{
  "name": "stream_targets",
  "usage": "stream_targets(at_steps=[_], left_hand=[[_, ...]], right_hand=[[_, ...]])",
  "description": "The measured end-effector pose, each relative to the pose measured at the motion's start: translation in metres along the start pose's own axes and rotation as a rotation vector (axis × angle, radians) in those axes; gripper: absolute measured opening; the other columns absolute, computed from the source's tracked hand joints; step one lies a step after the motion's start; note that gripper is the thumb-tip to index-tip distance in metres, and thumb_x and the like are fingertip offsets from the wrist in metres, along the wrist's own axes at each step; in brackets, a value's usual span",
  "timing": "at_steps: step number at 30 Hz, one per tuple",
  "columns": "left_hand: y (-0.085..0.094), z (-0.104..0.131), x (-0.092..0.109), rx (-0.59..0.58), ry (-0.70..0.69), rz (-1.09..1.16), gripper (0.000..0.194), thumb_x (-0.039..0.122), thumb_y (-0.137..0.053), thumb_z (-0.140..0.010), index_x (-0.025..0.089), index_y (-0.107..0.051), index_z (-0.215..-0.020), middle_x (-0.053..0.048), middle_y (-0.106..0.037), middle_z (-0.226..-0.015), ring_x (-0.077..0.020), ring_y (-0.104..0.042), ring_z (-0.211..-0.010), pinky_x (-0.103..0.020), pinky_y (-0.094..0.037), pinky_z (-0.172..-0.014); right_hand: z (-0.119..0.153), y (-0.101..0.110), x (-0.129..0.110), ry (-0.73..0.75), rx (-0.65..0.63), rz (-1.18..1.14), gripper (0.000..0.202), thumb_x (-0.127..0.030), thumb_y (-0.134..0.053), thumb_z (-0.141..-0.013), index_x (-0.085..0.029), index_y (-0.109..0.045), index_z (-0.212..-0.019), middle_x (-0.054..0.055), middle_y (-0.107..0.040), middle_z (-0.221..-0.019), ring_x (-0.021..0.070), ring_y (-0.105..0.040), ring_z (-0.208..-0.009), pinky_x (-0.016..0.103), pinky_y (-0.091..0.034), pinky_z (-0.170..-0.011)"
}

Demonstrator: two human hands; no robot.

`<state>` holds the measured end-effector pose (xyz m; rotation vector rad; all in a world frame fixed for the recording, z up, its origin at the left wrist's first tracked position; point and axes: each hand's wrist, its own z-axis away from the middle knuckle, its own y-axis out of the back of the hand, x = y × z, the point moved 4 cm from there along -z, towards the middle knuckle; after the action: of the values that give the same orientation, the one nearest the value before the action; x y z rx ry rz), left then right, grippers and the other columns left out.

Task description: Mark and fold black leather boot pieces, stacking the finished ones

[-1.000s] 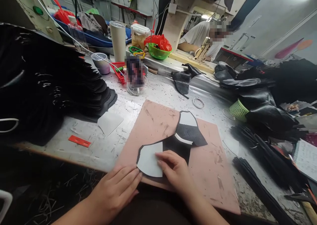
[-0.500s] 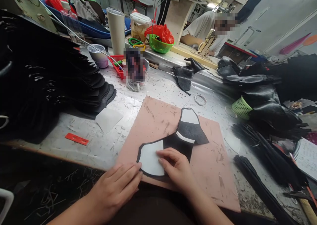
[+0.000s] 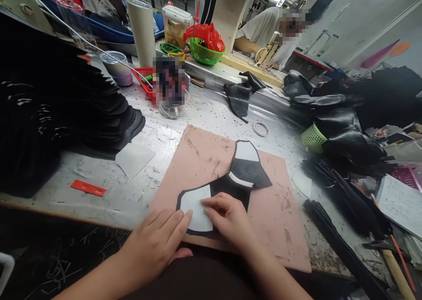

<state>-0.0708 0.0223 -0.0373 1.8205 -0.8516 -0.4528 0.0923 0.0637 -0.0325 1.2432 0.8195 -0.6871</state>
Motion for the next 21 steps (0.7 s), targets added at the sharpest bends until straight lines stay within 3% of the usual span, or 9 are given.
stream_targets(at_steps=[4, 7, 11, 14, 18, 21], left_hand=[[-0.003, -0.008, 0.001, -0.105, -0.006, -0.07, 0.058, 0.052, -0.044, -0.082, 0.008, -0.048, -0.12, -0.007, -0.061, -0.089, -0.0231, -0.054, -0.081, -0.036, -0.036, -0.077], [-0.003, -0.011, 0.002, -0.099, -0.004, -0.101, 0.054, 0.051, -0.043, -0.082, 0.008, -0.053, -0.115, -0.007, -0.063, -0.085, -0.0236, -0.055, -0.078, -0.037, -0.036, -0.075], [-0.005, -0.016, 0.0, -0.029, -0.028, -0.045, 0.043, 0.042, -0.037, -0.087, 0.011, -0.057, -0.109, -0.011, -0.062, -0.111, -0.0235, -0.052, -0.104, -0.036, -0.032, -0.09], [-0.012, -0.018, -0.004, -0.077, -0.041, 0.035, 0.05, 0.051, -0.038, -0.084, 0.012, -0.057, -0.109, -0.012, -0.054, -0.126, -0.0229, -0.044, -0.118, -0.035, -0.024, -0.1], [-0.015, -0.019, -0.015, -0.19, -0.069, 0.069, 0.065, 0.066, -0.046, -0.072, 0.015, -0.057, -0.111, -0.011, -0.051, -0.129, -0.0233, -0.042, -0.121, -0.036, -0.019, -0.104], [-0.012, -0.015, -0.026, -0.268, -0.16, 0.131, 0.072, 0.068, -0.046, -0.07, 0.02, -0.048, -0.123, -0.008, -0.045, -0.135, -0.0199, -0.038, -0.125, -0.033, -0.014, -0.107]], right_hand=[[-0.001, -0.001, 0.003, -0.022, -0.018, 0.017, 0.021, -0.015, -0.055, -0.073, -0.017, -0.071, -0.088, 0.004, -0.061, -0.073, 0.014, -0.058, -0.066, 0.025, -0.047, -0.059], [0.0, -0.001, 0.001, 0.008, 0.001, 0.122, 0.024, -0.016, -0.053, -0.075, -0.018, -0.069, -0.093, 0.005, -0.059, -0.077, 0.0152, -0.057, -0.068, 0.027, -0.048, -0.061], [0.002, 0.001, -0.01, 0.208, 0.116, 0.48, 0.021, -0.017, -0.052, -0.076, -0.02, -0.067, -0.091, 0.01, -0.056, -0.101, 0.0226, -0.054, -0.088, 0.036, -0.046, -0.074], [0.005, -0.005, -0.016, 0.4, 0.092, 0.606, 0.022, -0.011, -0.046, -0.078, -0.018, -0.063, -0.091, 0.01, -0.056, -0.116, 0.0239, -0.05, -0.101, 0.038, -0.04, -0.083], [0.006, -0.012, -0.015, 0.466, 0.049, 0.683, 0.031, -0.02, -0.042, -0.086, -0.017, -0.054, -0.114, 0.009, -0.058, -0.117, 0.0226, -0.051, -0.103, 0.038, -0.036, -0.082], [0.006, -0.016, -0.011, 0.458, 0.04, 0.749, 0.039, -0.03, -0.038, -0.09, -0.017, -0.045, -0.126, 0.01, -0.054, -0.123, 0.025, -0.049, -0.106, 0.041, -0.033, -0.083]])
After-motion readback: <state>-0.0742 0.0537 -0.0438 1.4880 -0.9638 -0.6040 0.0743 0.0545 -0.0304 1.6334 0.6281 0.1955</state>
